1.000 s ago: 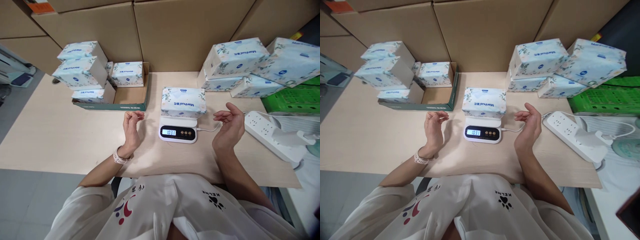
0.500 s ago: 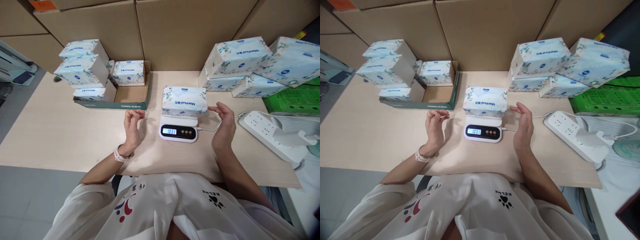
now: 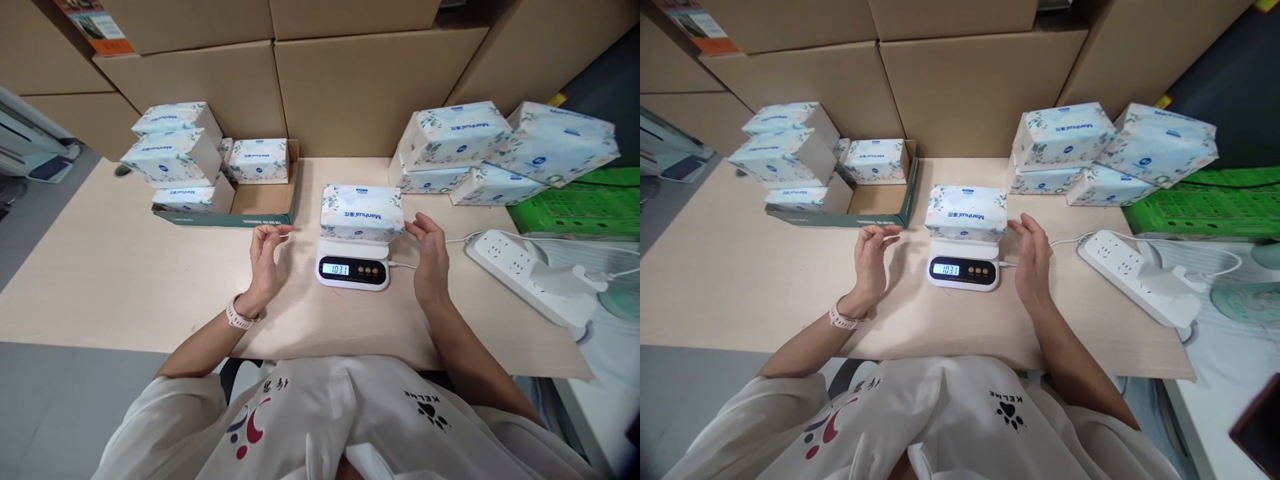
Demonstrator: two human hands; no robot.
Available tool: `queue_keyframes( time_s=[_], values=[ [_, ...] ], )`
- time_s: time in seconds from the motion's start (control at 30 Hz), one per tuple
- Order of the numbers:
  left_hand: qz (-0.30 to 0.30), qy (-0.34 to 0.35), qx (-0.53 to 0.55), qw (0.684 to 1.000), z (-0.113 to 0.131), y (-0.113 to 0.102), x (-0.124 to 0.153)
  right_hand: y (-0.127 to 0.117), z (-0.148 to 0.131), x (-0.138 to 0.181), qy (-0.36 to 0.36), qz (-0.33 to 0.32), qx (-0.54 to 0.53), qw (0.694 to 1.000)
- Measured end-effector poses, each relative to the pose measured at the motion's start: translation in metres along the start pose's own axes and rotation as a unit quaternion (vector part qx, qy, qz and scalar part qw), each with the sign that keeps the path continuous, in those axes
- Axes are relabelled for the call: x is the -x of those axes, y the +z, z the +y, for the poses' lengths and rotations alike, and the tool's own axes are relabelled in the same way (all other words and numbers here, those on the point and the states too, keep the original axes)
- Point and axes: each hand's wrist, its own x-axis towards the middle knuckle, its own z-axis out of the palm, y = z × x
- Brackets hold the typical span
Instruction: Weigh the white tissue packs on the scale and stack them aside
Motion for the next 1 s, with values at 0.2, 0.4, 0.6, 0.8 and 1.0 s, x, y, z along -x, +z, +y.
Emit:
queue_keyframes(
  time_s=[0.2,0.4,0.6,0.8,1.0],
  values=[
    [-0.075,-0.006,-0.091,0.993,0.011,-0.002,-0.008,-0.001,-0.016,0.002,0.013,-0.011,0.024,1.0],
    [-0.123,-0.023,-0.136,0.983,0.019,0.011,-0.028,-0.007,-0.032,-0.014,0.002,-0.062,0.079,0.995],
    [-0.252,-0.106,-0.105,0.956,0.031,0.07,-0.049,-0.002,-0.029,-0.033,0.061,-0.124,0.036,0.99],
    [-0.405,-0.077,-0.148,0.899,0.067,0.154,-0.028,-0.047,-0.024,-0.062,0.062,0.002,0.089,0.994],
    [-0.436,-0.181,-0.155,0.868,0.028,0.221,-0.025,-0.099,0.033,-0.105,0.002,0.07,0.153,0.986]
  ],
)
